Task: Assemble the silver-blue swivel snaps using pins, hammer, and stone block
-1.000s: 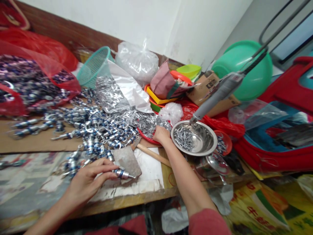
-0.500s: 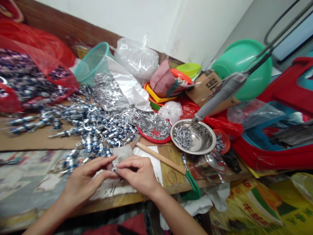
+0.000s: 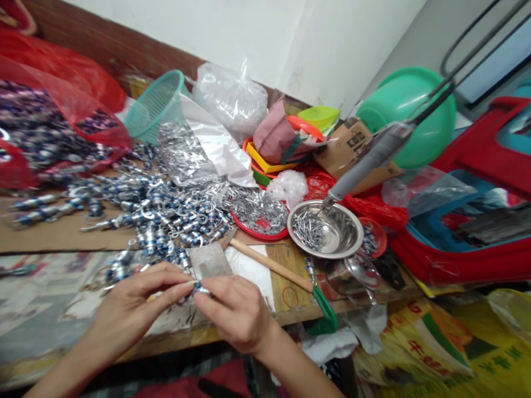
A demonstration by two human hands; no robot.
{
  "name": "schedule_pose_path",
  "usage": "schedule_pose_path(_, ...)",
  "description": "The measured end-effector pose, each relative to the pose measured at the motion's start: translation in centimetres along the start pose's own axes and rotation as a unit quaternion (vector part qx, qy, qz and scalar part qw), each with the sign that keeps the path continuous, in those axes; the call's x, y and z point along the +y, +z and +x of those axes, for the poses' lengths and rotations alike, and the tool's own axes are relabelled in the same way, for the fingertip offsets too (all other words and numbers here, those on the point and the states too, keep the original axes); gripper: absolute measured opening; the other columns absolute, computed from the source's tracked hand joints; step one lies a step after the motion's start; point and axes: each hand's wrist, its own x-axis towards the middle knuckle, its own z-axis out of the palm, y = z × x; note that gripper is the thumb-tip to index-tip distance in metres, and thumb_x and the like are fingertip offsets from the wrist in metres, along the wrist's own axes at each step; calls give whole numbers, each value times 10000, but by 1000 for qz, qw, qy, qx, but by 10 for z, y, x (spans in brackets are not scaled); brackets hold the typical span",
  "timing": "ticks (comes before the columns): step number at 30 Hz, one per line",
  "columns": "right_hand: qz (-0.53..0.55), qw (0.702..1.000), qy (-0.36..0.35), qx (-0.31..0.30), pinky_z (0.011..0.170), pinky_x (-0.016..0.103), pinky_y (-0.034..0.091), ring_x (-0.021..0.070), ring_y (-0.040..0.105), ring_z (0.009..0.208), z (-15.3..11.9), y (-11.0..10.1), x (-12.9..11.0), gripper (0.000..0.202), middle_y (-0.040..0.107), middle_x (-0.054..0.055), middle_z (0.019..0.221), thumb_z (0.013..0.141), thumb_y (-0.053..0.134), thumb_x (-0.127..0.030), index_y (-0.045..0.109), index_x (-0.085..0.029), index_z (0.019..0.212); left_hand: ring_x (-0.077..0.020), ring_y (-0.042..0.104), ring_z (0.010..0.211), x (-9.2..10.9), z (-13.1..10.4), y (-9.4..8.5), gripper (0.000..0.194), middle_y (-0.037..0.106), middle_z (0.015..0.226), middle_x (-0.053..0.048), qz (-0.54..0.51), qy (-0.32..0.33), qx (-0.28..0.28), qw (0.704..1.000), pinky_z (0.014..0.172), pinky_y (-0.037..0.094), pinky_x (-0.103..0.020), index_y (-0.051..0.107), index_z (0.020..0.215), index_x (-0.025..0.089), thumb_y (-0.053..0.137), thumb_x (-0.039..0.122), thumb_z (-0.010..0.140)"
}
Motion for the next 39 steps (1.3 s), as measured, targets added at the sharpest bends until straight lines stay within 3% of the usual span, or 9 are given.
schedule_pose_path(5,25,999,39,14,690,269,515,170,615,838,2,2,2,262,662,123,932,766,498,-30,631,-129,969,-167,597,766,0,-1,0,135,651,789,-29,10,14,-5,1000,701,437,-239,694,693,211,573,246,742)
schedule_pose_path(9,123,979,155,54,640,213,527,137,636,731,5,11,-7,206,674,94,855,753,565,-78,673,-156,910,-180,623,769,-4,-4,4,142,696,809,-28,-98,-106,-23,989,712,475,-258,683,786,201,593,286,716)
schedule_pose_path(14,196,939,281,-22,601,215,518,137,638,662,13,6,-3,120,688,50,742,732,630,-203,709,-182,819,-192,631,826,-8,-9,11,636,687,850,-24,-249,-214,18,945,714,512,-259,493,1156,179,720,265,568)
schedule_pose_path(18,0,920,379,-100,762,219,482,128,626,841,18,-7,50,174,687,23,906,805,537,-245,690,-210,879,-183,628,822,-7,-4,5,615,667,826,-19,-276,-223,-15,935,735,497,-263,443,1177,189,689,290,623)
schedule_pose_path(20,-154,875,442,-127,842,240,437,133,592,951,19,-11,87,265,647,39,1042,858,426,-203,633,-213,1023,-177,623,808,-6,1,1,619,648,822,-11,-275,-242,-43,929,708,490,-262,411,1190,210,682,285,638)
schedule_pose_path(24,-221,826,487,-180,817,361,428,254,597,938,23,-6,139,271,667,122,947,767,519,-142,631,-181,1011,-165,599,731,-8,8,-2,595,599,749,11,-273,-255,-93,923,642,468,-268,379,1173,208,666,265,655)
schedule_pose_path(28,-237,807,500,-209,807,405,415,304,584,945,30,6,155,325,649,167,942,680,570,-74,619,-143,994,-168,599,704,-14,11,1,540,581,730,18,-305,-242,-138,911,647,448,-293,343,1141,203,634,243,689)
schedule_pose_path(34,-174,830,497,-184,839,333,415,244,575,965,33,0,154,212,634,146,995,721,543,-112,649,-117,905,-154,601,721,-27,13,-1,549,574,777,25,-361,-255,-125,888,699,444,-314,359,1067,234,686,159,633)
schedule_pose_path(39,2,874,455,-173,654,196,476,104,624,729,32,-6,92,177,680,20,843,798,511,-189,638,-151,915,-140,590,710,-33,13,-1,511,564,764,35,-378,-250,-123,883,689,441,-303,385,1013,238,693,124,621)
